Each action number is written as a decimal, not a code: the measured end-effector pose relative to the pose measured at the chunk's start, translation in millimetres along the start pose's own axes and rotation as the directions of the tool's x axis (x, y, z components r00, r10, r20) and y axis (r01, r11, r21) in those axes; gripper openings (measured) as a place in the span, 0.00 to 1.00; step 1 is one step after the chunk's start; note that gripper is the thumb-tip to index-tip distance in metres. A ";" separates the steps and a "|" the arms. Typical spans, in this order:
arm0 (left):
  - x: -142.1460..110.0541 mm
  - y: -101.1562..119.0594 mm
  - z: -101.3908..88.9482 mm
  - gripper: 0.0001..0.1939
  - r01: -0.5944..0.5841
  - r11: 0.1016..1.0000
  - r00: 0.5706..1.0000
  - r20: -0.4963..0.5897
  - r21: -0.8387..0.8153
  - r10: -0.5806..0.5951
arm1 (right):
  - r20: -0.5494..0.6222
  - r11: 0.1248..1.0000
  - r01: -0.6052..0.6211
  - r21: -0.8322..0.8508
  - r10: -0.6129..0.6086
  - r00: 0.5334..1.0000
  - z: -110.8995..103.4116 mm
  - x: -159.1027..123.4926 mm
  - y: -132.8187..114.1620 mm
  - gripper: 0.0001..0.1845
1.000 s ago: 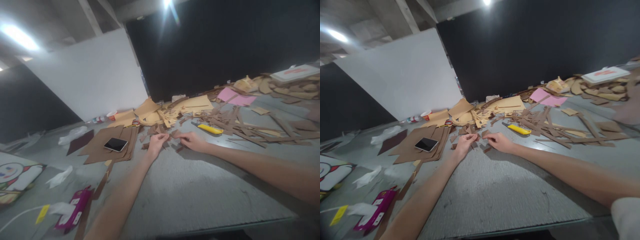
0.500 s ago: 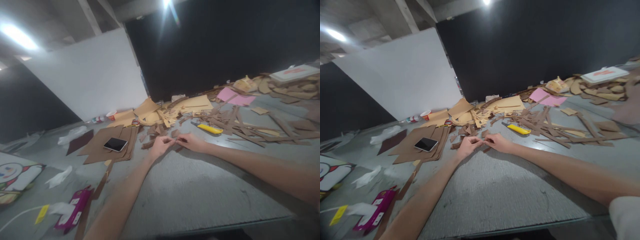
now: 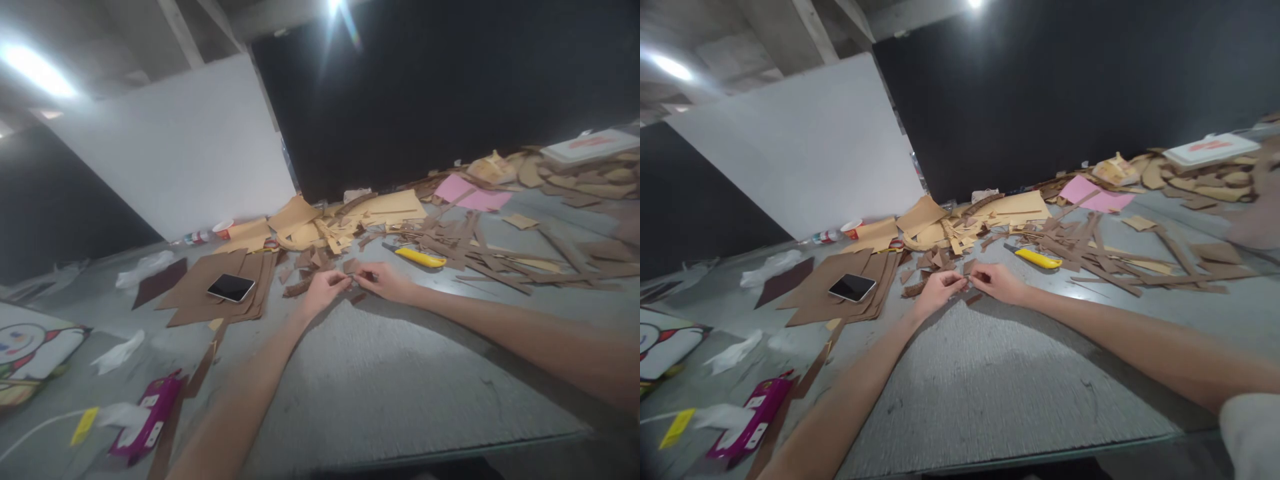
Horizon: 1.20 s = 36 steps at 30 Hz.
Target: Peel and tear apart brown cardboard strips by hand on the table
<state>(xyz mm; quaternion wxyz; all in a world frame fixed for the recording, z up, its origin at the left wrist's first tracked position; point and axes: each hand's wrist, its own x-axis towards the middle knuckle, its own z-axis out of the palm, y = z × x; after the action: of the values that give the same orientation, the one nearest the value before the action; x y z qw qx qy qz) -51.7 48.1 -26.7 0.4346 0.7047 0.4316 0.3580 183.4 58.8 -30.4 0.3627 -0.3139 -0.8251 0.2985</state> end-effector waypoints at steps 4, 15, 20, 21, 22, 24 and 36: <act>-1.3 0.7 -0.3 0.26 -0.027 0.999 1.000 0.003 0.047 0.027 | -0.029 1.000 -0.009 -0.006 0.009 1.000 -0.6 0.9 -1.3 0.17; -4.5 1.7 1.9 0.22 -0.038 0.995 0.999 -0.022 0.098 0.040 | 0.032 0.999 -0.042 0.027 0.042 0.999 -1.8 1.8 -4.9 0.17; -7.1 8.7 5.4 0.17 -0.128 0.962 0.986 -0.078 0.240 0.150 | -0.034 1.000 0.019 0.025 -0.018 0.999 -0.5 2.6 -2.8 0.16; -7.6 9.4 5.9 0.14 -0.161 0.933 0.968 -0.131 0.321 0.212 | -0.054 0.999 0.004 0.043 -0.002 0.999 -0.3 2.5 -2.1 0.15; -8.0 9.4 6.2 0.12 -0.180 0.894 0.942 -0.190 0.411 0.277 | -0.073 0.997 -0.021 0.069 0.026 0.997 0.0 2.4 -1.4 0.15; -8.4 6.2 6.1 0.11 -0.154 0.805 0.880 -0.292 0.572 0.375 | -0.088 0.990 -0.071 0.118 0.082 0.993 0.4 2.1 0.5 0.15; -6.0 -15.8 7.7 0.14 0.006 0.670 0.904 -0.290 0.742 0.313 | -0.075 0.999 0.011 0.049 -0.008 0.997 -4.0 3.1 -0.3 0.17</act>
<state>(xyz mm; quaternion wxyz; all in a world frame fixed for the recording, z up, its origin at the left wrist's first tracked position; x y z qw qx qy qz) -51.8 44.2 -44.9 -0.0098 0.7659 0.5534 0.3271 184.8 61.9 -26.7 0.4026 -0.3118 -0.8047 0.3052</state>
